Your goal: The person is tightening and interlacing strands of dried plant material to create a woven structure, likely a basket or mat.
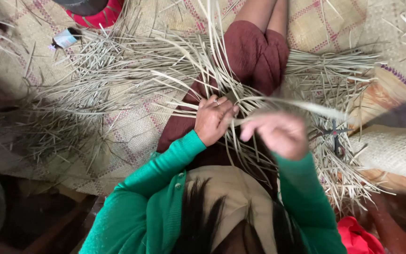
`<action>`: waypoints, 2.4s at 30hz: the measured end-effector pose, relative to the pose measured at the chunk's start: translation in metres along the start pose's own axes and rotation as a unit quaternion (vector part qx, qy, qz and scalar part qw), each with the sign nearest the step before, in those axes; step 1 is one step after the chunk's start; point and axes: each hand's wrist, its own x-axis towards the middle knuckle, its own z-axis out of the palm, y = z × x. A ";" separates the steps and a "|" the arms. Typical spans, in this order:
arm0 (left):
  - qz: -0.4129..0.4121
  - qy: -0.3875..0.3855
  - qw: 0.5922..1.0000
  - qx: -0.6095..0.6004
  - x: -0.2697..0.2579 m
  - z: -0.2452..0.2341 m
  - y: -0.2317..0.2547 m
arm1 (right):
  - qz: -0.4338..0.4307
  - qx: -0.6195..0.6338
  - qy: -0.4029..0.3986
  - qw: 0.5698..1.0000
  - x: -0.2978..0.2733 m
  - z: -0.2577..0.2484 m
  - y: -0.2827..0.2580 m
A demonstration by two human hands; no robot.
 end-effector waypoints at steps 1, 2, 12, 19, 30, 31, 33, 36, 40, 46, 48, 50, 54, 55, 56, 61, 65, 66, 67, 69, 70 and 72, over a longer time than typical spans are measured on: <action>-0.002 0.000 1.000 0.000 0.000 0.000 0.001 | 0.001 0.001 0.000 1.000 0.005 -0.003 -0.003; -0.004 -0.002 1.000 0.004 -0.001 -0.001 0.002 | -0.015 -0.184 0.011 0.983 0.009 -0.006 -0.005; -0.052 -0.036 0.991 -0.116 0.001 -0.007 0.001 | -0.096 -0.767 -0.034 0.633 0.000 -0.015 0.009; -0.089 -0.012 0.980 -0.180 -0.004 0.001 -0.002 | -0.089 -0.778 -0.037 0.621 -0.052 0.002 0.034; -0.032 -0.011 0.992 -0.125 -0.003 0.003 -0.006 | 0.073 -0.543 0.062 0.835 -0.026 0.010 0.037; -0.035 -0.009 0.992 -0.123 -0.004 0.003 -0.012 | 0.073 -0.541 0.059 0.836 -0.031 0.006 0.046; -0.036 0.031 0.967 -0.251 -0.007 0.002 -0.024 | 0.110 -0.566 0.050 0.815 -0.043 -0.001 0.064; -0.240 0.038 0.929 -0.281 -0.015 -0.013 -0.042 | 0.127 -0.499 0.063 0.855 -0.041 -0.003 0.063; -0.370 0.072 0.917 -0.127 -0.014 -0.070 -0.078 | 0.120 -0.477 0.074 0.868 -0.035 0.003 0.059; -0.364 -0.031 0.876 -0.314 -0.002 -0.118 -0.012 | 0.129 -0.476 0.063 0.868 -0.040 0.003 0.064; -0.084 -0.071 0.949 -0.296 0.014 -0.094 0.026 | 0.146 -0.486 0.055 0.860 -0.036 0.005 0.064; -0.045 -0.068 0.992 -0.100 0.018 -0.054 0.020 | 0.138 -0.506 0.044 0.850 -0.033 0.008 0.061; -0.011 -0.062 0.997 0.049 0.010 -0.007 -0.008 | 0.137 -0.521 0.047 0.841 -0.035 0.008 0.048; -0.013 -0.066 0.997 0.047 0.009 -0.006 -0.010 | 0.141 -0.520 0.049 0.841 -0.032 0.008 0.041; -0.017 -0.068 0.997 -0.019 0.007 -0.004 -0.011 | 0.132 -0.528 0.066 0.836 -0.030 0.008 0.034; 0.012 -0.059 0.983 -0.174 0.010 -0.014 -0.012 | 0.043 -0.551 0.058 0.832 -0.008 -0.004 0.022; 0.042 -0.053 0.985 -0.157 0.012 -0.017 -0.013 | -0.033 -0.528 -0.063 0.846 0.000 -0.021 0.034; 0.047 -0.043 0.988 -0.141 0.011 -0.018 -0.014 | -0.043 -0.513 -0.080 0.854 0.001 -0.024 0.038; 0.045 -0.043 0.988 -0.141 0.010 -0.015 -0.016 | -0.042 -0.511 -0.081 0.855 0.002 -0.024 0.040; 0.046 -0.019 0.990 -0.133 0.008 -0.009 -0.020 | -0.094 -0.484 -0.066 0.867 0.005 -0.026 0.044; 0.045 -0.019 0.990 -0.134 0.007 -0.009 -0.019 | -0.093 -0.484 -0.067 0.868 0.005 -0.025 0.045; 0.036 -0.024 0.991 -0.129 0.006 -0.007 -0.017 | -0.124 -0.477 -0.054 0.868 0.008 -0.025 0.046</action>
